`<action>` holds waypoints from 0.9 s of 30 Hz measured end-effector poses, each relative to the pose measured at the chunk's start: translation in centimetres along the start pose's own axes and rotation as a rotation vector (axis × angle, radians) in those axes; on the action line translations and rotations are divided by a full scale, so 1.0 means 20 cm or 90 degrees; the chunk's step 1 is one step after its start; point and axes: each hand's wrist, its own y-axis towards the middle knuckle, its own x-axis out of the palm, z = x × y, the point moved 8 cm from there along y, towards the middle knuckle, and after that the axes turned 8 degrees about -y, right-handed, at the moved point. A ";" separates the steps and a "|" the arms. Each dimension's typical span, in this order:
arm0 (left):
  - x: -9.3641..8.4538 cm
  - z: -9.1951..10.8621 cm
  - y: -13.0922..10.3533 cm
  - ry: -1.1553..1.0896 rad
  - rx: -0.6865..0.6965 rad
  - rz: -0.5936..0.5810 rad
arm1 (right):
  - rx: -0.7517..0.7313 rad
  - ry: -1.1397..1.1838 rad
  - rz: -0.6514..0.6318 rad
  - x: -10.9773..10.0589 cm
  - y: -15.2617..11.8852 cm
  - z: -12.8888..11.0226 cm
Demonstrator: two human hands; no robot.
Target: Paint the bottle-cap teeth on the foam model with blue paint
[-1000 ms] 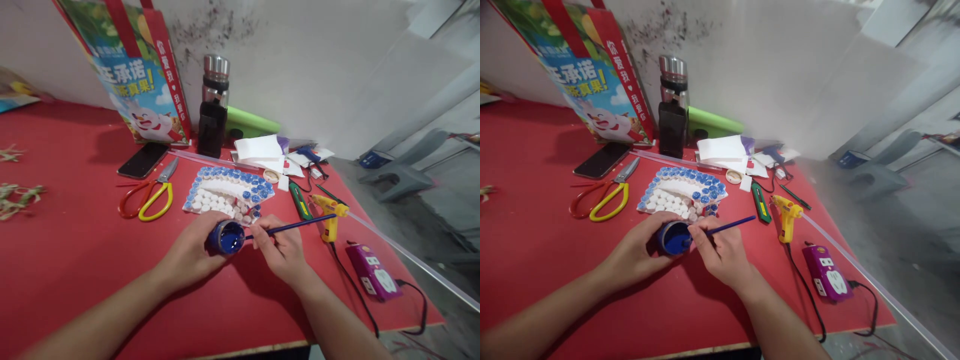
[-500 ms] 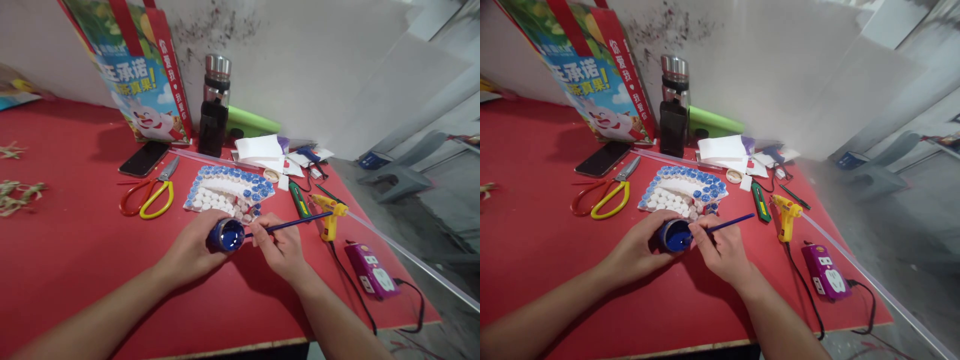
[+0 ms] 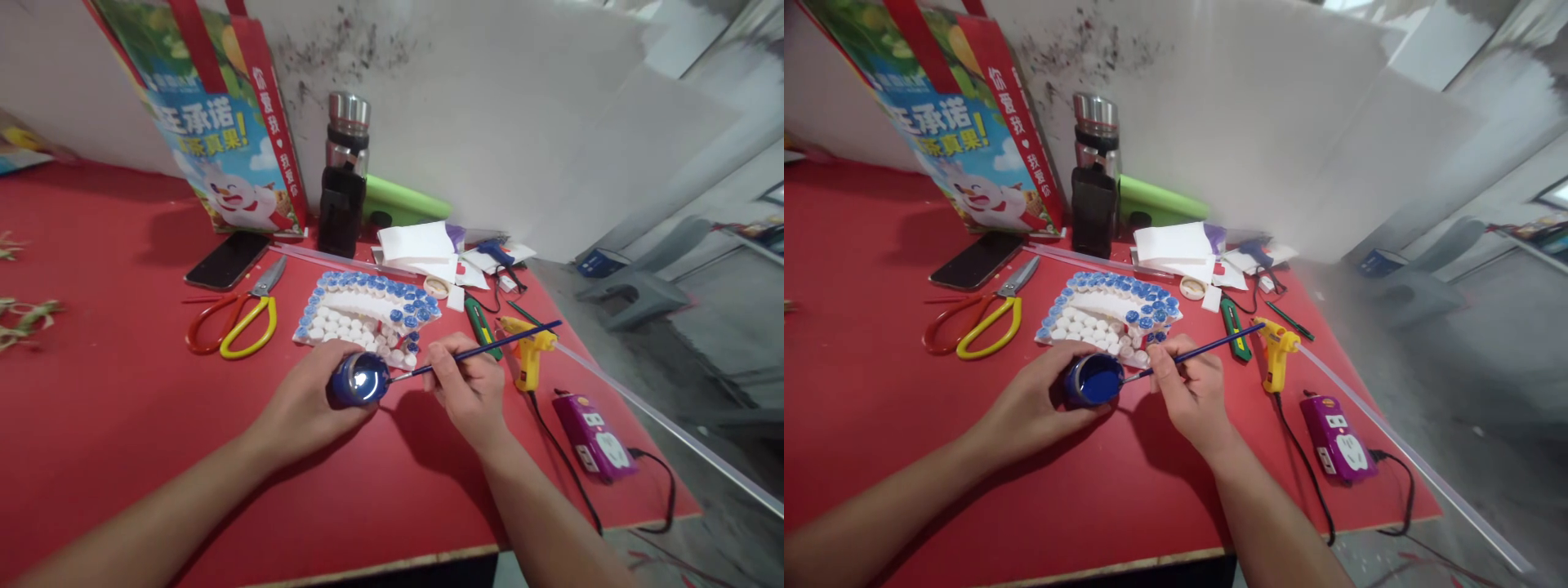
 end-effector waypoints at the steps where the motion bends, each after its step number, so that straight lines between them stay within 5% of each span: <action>1: 0.00 -0.01 0.00 -0.006 -0.008 -0.003 | 0.024 0.018 0.016 -0.02 0.00 0.03; 9: 0.01 -0.03 0.01 0.008 -0.041 -0.022 | 0.125 0.113 0.271 -0.27 0.07 0.19; 16: -0.01 0.00 0.02 0.021 -0.021 -0.025 | 0.170 0.065 0.218 -0.19 0.05 0.28; 27: 0.00 -0.03 0.02 0.023 -0.035 -0.041 | 0.068 -0.107 0.112 -0.12 0.06 0.24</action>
